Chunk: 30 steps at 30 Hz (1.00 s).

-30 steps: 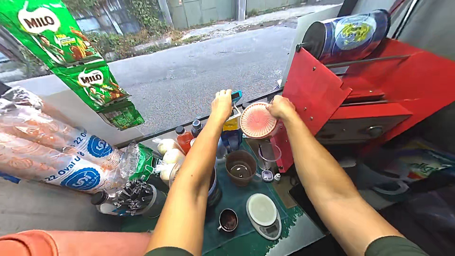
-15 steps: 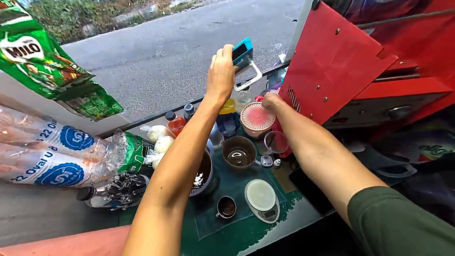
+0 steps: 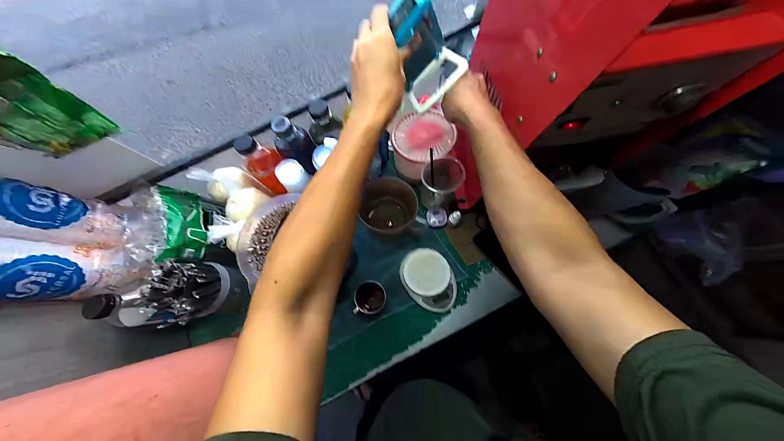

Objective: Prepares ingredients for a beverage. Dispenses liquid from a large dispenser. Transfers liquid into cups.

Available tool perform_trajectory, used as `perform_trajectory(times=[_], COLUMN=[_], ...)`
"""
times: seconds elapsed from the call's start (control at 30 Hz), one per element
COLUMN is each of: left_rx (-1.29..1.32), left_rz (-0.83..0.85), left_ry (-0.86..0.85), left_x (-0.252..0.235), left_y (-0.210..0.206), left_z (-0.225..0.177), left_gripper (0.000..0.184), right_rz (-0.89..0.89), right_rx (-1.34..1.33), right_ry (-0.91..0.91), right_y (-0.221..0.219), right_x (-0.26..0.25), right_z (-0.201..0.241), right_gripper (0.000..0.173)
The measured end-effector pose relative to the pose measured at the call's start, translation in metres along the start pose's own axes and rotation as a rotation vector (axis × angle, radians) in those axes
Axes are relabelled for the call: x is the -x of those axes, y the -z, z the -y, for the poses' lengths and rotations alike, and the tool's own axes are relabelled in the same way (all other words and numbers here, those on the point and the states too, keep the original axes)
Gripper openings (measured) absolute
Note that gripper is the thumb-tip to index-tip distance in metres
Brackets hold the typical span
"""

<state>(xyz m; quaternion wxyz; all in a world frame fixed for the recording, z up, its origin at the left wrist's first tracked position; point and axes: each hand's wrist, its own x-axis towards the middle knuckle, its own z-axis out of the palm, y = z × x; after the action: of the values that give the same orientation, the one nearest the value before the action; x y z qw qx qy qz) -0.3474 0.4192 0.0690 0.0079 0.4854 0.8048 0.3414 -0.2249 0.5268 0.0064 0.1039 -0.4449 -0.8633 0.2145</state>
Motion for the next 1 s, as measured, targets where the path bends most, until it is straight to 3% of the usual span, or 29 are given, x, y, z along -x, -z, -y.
perform_trajectory(times=[0.07,0.1,0.2,0.27,0.37,0.43,0.47,0.5,0.57,0.63,0.7,0.77,0.8,0.87,0.93,1.0], left_rx=[-0.021,-0.027,-0.032,-0.077,-0.187,-0.212,-0.215,-0.204,-0.113,0.077,0.244,0.393,0.444,0.623,1.0,1.301], left_rz=[0.019,0.028,0.102,0.199,0.264,0.289,0.298,0.279,0.16,-0.041,-0.134,-0.179,-0.108,0.199,0.341,0.253], left_ry=[0.019,0.004,-0.055,-0.112,-0.204,-0.203,-0.189,-0.176,-0.161,-0.253,-0.327,-0.307,-0.269,-0.116,-0.016,0.022], left_x=[0.001,0.0,0.004,0.014,0.03,0.035,0.036,0.038,0.057,0.107,0.183,0.237,0.256,0.284,0.28,0.261], left_y=[-0.004,-0.007,-0.027,-0.049,-0.075,-0.072,-0.064,-0.053,-0.027,0.005,0.035,0.03,0.024,0.027,0.035,0.052], left_z=[0.0,-0.002,0.0,0.006,0.012,0.006,-0.001,-0.008,-0.026,-0.037,-0.044,-0.031,-0.027,-0.035,-0.062,-0.098], left_gripper=[0.038,0.034,0.043,0.05,0.051,0.076,0.086,0.085,0.064,0.053,0.052,0.062,0.082,0.119,0.107,0.083], right_rz=[0.097,0.107,0.157,0.339,0.567,0.581,0.556,0.524,0.431,0.385,0.387,0.329,0.258,0.056,-0.289,-0.608], right_rx=[0.071,0.055,-0.088,-0.085,0.058,0.085,0.081,0.074,0.042,0.016,-0.046,-0.22,-0.361,-0.583,-0.611,-0.596], right_ry=[0.035,0.103,0.308,0.259,0.135,0.148,0.182,0.219,0.255,0.217,0.148,0.053,0.037,0.104,0.271,0.411], right_y=[0.02,0.028,0.019,-0.019,-0.087,-0.123,-0.137,-0.149,-0.169,-0.171,-0.144,-0.088,-0.059,-0.012,0.037,0.079], right_x=[0.052,0.081,0.176,0.223,0.256,0.265,0.268,0.269,0.272,0.277,0.284,0.284,0.284,0.293,0.292,0.292], right_z=[0.011,0.01,-0.012,-0.042,-0.076,-0.087,-0.091,-0.094,-0.1,-0.101,-0.098,-0.085,-0.08,-0.064,-0.033,-0.004], right_gripper=[0.027,0.026,0.031,0.043,0.089,0.107,0.111,0.111,0.109,0.107,0.105,0.101,0.098,0.095,0.093,0.091])
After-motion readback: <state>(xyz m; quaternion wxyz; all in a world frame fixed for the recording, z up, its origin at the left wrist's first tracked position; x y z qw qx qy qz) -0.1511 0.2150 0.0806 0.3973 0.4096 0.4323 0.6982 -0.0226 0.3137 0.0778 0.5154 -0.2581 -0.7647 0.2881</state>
